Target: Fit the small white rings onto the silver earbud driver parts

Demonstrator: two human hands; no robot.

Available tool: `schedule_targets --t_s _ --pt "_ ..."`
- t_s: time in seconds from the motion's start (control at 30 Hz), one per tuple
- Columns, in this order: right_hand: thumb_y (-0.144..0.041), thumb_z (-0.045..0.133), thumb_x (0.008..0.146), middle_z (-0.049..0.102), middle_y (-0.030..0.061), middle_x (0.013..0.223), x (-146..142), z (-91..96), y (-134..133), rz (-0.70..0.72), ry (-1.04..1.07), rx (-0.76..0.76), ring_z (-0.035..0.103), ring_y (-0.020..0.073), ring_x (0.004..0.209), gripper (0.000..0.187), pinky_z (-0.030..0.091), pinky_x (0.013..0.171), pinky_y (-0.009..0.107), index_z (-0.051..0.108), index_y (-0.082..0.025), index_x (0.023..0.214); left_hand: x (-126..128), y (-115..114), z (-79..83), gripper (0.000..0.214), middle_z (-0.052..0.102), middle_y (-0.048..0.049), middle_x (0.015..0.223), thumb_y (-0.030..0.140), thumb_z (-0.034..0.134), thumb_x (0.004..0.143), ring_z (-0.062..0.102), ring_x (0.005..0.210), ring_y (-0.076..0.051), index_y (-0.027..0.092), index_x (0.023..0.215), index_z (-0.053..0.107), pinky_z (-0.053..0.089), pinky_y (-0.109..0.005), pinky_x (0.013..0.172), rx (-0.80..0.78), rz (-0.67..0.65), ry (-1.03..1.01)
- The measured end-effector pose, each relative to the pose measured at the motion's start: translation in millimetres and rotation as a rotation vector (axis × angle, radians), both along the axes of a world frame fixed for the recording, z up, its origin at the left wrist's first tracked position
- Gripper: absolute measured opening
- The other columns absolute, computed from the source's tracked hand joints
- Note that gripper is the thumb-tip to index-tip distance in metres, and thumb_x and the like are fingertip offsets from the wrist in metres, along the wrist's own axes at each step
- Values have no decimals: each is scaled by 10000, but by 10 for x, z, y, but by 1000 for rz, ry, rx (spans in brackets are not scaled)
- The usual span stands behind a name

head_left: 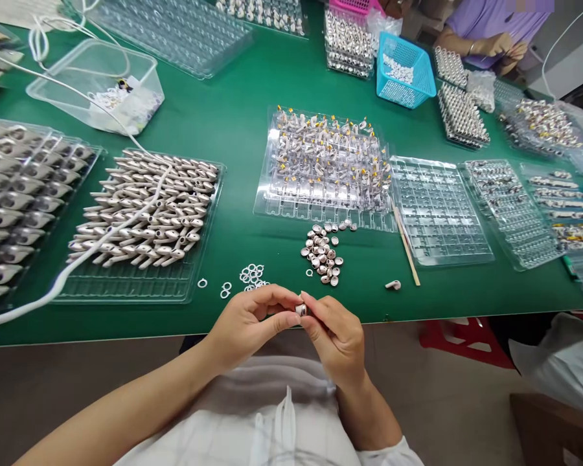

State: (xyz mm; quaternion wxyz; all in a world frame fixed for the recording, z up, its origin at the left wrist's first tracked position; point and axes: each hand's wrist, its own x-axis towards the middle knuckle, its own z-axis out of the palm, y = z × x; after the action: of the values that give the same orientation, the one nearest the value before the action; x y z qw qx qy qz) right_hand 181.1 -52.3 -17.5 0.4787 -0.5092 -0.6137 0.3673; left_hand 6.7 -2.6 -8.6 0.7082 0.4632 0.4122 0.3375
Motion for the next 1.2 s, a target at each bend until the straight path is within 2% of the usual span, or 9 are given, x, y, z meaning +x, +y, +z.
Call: schedule_targets --t_s 0.13,0.3,0.57,0.73,0.87,1.07,1.2 --pt "-129 613 889 581 9 789 15 -27 -7 16 -12 13 554 120 699 428 483 618 244 604 -297 1283 30 50 45 135 719 0 773 213 798 720 683 715 -107 161 807 709 578 -179 705 -202 4 -95" --pt "-146 600 899 597 9 822 16 -55 -1 26 37 -34 562 118 717 409 490 632 242 609 -309 1274 35 73 70 153 709 11 736 221 811 702 659 671 -88 154 781 698 562 -179 691 -290 -4 -98" --pt "-168 602 893 605 23 866 -64 -42 -8 -48 72 -50 576 118 717 360 477 568 223 641 -296 1227 20 46 16 159 718 0 722 211 816 694 671 664 -110 156 797 706 570 -220 700 -291 24 -132" --pt "-113 598 870 601 44 912 -101 -49 -32 -91 8 46 586 143 771 421 503 604 252 612 -284 1254 28 17 -6 162 732 -11 774 192 822 691 690 712 -118 153 817 727 594 -210 705 -281 83 -149" --pt "-92 587 842 594 42 898 -132 -49 -30 -115 -55 100 549 135 701 394 483 557 254 607 -255 1200 35 -9 -18 153 743 -15 793 169 825 689 708 758 -128 153 810 732 604 -206 731 -270 110 -158" --pt "-106 587 811 561 46 934 -148 -44 -32 -91 -72 116 543 128 688 350 495 549 257 560 -243 1131 33 -11 0 165 753 -25 791 178 834 682 719 747 -142 146 810 735 615 -223 723 -269 112 -177" --pt "-119 614 810 547 30 914 -116 -4 -11 -61 -37 100 535 113 667 255 468 528 238 584 -244 1030 16 -24 13 161 757 -34 804 176 837 675 718 747 -140 145 792 732 608 -215 722 -264 115 -145"
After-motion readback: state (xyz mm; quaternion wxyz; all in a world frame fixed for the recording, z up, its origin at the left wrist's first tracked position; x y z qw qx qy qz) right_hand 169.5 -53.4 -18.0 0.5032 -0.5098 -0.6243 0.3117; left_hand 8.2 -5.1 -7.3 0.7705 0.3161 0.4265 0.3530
